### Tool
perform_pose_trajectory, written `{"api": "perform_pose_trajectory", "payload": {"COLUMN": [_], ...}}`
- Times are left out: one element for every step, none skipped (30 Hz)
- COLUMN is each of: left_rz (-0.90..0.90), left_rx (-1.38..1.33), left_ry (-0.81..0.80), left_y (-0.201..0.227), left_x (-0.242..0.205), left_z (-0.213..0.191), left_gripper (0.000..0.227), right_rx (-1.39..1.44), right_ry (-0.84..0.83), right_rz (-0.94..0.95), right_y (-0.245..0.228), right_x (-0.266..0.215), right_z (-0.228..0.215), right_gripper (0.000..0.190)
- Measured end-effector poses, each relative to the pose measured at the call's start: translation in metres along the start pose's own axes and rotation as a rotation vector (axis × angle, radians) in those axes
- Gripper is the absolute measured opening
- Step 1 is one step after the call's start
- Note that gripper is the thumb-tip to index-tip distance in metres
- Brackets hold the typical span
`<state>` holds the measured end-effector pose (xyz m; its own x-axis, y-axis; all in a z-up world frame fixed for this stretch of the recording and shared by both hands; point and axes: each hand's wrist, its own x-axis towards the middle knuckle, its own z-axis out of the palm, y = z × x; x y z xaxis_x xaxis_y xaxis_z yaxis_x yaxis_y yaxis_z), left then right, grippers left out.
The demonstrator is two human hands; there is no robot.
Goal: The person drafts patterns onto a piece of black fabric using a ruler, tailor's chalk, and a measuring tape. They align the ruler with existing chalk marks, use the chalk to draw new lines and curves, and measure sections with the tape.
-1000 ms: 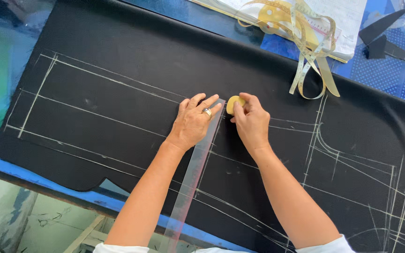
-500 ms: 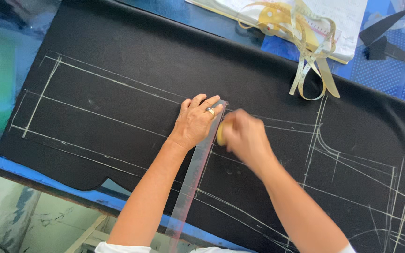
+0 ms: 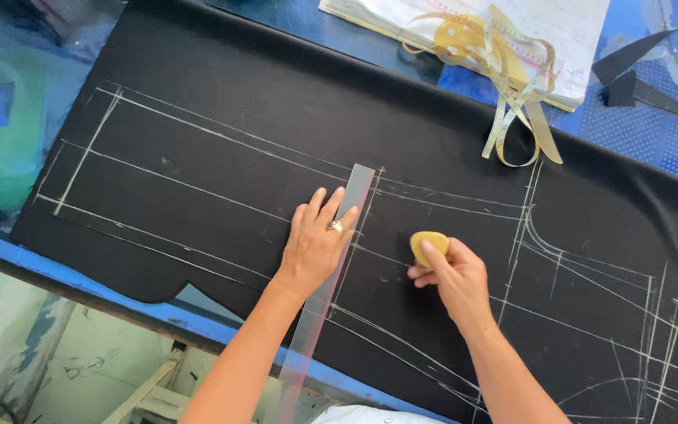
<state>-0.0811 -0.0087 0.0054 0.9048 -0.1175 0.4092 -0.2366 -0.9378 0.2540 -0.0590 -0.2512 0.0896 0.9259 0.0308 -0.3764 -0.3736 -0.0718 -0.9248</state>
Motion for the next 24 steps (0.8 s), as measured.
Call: {"api": "perform_pose_trajectory", "payload": {"left_rz": [0.006, -0.015, -0.037, -0.032, -0.063, -0.094, -0.091, -0.099, -0.109, -0.106, -0.109, -0.112, -0.117, -0.122, -0.126, -0.13, -0.129, -0.129, -0.132, -0.137, -0.144, -0.149, -0.144, -0.139], "left_rx": [-0.001, 0.018, 0.034, 0.029, 0.022, 0.015, 0.017, 0.037, 0.056, 0.056, 0.043, 0.031, 0.029, 0.041, 0.054, 0.054, 0.045, 0.036, 0.035, 0.015, -0.007, -0.008, 0.006, 0.02], "left_ry": [0.006, -0.012, -0.031, -0.025, -0.037, -0.05, -0.046, -0.051, -0.053, -0.047, -0.044, -0.042, -0.039, -0.039, -0.042, -0.041, -0.043, -0.045, -0.046, -0.056, -0.065, -0.063, -0.055, -0.047], "left_y": [-0.001, -0.001, 0.0, 0.001, 0.001, 0.001, -0.001, -0.004, -0.006, -0.011, -0.014, -0.018, -0.017, -0.015, -0.015, -0.015, -0.015, -0.015, -0.014, -0.014, -0.013, -0.014, -0.014, -0.013], "left_x": [-0.002, -0.003, -0.005, -0.005, -0.005, -0.004, -0.006, -0.007, -0.007, -0.009, -0.012, -0.014, -0.014, -0.013, -0.013, -0.012, -0.013, -0.013, -0.012, -0.01, -0.009, -0.009, -0.01, -0.01], "left_z": [0.0, 0.001, 0.002, 0.002, 0.0, -0.002, -0.006, -0.011, -0.015, -0.015, -0.013, -0.012, -0.013, -0.013, -0.015, -0.015, -0.016, -0.016, -0.019, -0.022, -0.024, -0.023, -0.022, -0.021], "left_gripper": [0.036, 0.036, 0.036, 0.036, 0.036, 0.037, 0.037, 0.037, 0.037, 0.037, 0.037, 0.038, 0.038, 0.038, 0.039, 0.039, 0.038, 0.038, 0.038, 0.038, 0.038, 0.038, 0.038, 0.039], "right_rx": [0.001, -0.145, -0.295, -0.298, -0.396, -0.493, -0.491, -0.517, -0.545, -0.545, -0.524, -0.502, -0.507, -0.543, -0.577, -0.58, -0.615, -0.65, -0.653, -0.675, -0.7, -0.704, -0.703, -0.703], "right_ry": [0.004, -0.036, -0.075, -0.068, 0.027, 0.124, 0.126, 0.146, 0.167, 0.17, 0.18, 0.19, 0.188, 0.189, 0.19, 0.187, 0.173, 0.158, 0.156, 0.158, 0.161, 0.158, 0.144, 0.131], "right_rz": [-0.007, -0.104, -0.198, -0.203, -0.229, -0.255, -0.259, -0.216, -0.174, -0.18, -0.179, -0.178, -0.181, -0.187, -0.192, -0.193, -0.207, -0.221, -0.22, -0.222, -0.226, -0.228, -0.23, -0.232], "right_y": [-0.001, -0.002, -0.004, -0.011, -0.017, -0.024, -0.024, -0.024, -0.025, -0.024, -0.024, -0.023, -0.024, -0.025, -0.025, -0.028, -0.031, -0.034, -0.034, -0.033, -0.034, -0.037, -0.04, -0.043], "right_x": [0.01, 0.021, 0.031, 0.047, 0.063, 0.078, 0.09, 0.103, 0.116, 0.127, 0.137, 0.148, 0.16, 0.172, 0.184, 0.189, 0.194, 0.199, 0.203, 0.208, 0.214, 0.214, 0.213, 0.212], "right_z": [0.003, 0.006, 0.008, 0.012, 0.018, 0.025, 0.027, 0.029, 0.031, 0.035, 0.038, 0.042, 0.045, 0.047, 0.051, 0.056, 0.06, 0.064, 0.066, 0.068, 0.07, 0.073, 0.074, 0.076], "right_gripper": [0.022, 0.022, 0.026, 0.026, 0.026, 0.025, 0.025, 0.024, 0.025, 0.025, 0.023, 0.022, 0.022, 0.022, 0.021, 0.021, 0.023, 0.025, 0.025, 0.024, 0.024, 0.024, 0.024, 0.024]}}
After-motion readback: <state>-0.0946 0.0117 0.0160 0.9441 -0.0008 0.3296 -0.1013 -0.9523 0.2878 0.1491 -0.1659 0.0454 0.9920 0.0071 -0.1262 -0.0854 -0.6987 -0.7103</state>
